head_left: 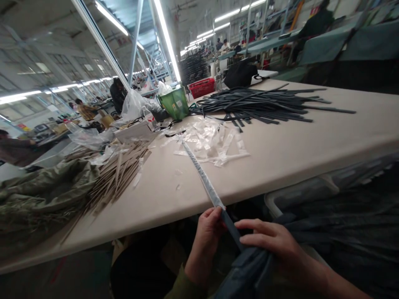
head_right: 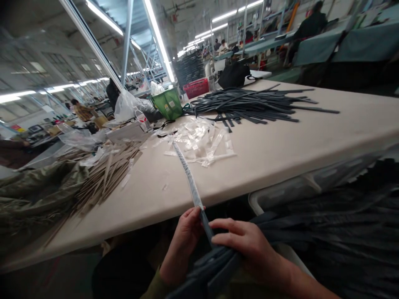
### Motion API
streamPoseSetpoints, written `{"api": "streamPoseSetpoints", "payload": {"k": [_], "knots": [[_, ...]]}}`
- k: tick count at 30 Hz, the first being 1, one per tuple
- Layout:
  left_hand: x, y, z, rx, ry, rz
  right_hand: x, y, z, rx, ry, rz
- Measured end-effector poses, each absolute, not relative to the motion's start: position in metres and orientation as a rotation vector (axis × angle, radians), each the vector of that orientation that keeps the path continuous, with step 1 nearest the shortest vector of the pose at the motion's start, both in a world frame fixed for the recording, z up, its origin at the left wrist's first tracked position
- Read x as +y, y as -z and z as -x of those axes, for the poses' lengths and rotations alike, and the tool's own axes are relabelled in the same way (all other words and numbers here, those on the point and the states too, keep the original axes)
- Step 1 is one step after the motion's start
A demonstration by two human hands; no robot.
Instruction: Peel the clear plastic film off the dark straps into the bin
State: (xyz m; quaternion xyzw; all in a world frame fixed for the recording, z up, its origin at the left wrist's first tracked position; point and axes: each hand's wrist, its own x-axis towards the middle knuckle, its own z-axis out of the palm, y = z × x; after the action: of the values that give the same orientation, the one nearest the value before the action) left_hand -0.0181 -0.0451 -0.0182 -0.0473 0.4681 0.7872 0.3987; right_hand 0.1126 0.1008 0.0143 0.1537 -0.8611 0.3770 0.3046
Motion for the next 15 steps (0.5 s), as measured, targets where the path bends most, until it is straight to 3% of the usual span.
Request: {"api": "streamPoseSetpoints", "payload": {"k": [5, 15], "knots": [[-0.045, 0.017, 0.016, 1.172, -2.011, 0.132, 0.096, -0.009, -0.112, -2.312, -0.920, -0.429], [-0.048, 0.019, 0.013, 1.261, -1.789, -0.172, 0.111, 0.008, -0.082, -2.173, -1.193, -0.375]]}}
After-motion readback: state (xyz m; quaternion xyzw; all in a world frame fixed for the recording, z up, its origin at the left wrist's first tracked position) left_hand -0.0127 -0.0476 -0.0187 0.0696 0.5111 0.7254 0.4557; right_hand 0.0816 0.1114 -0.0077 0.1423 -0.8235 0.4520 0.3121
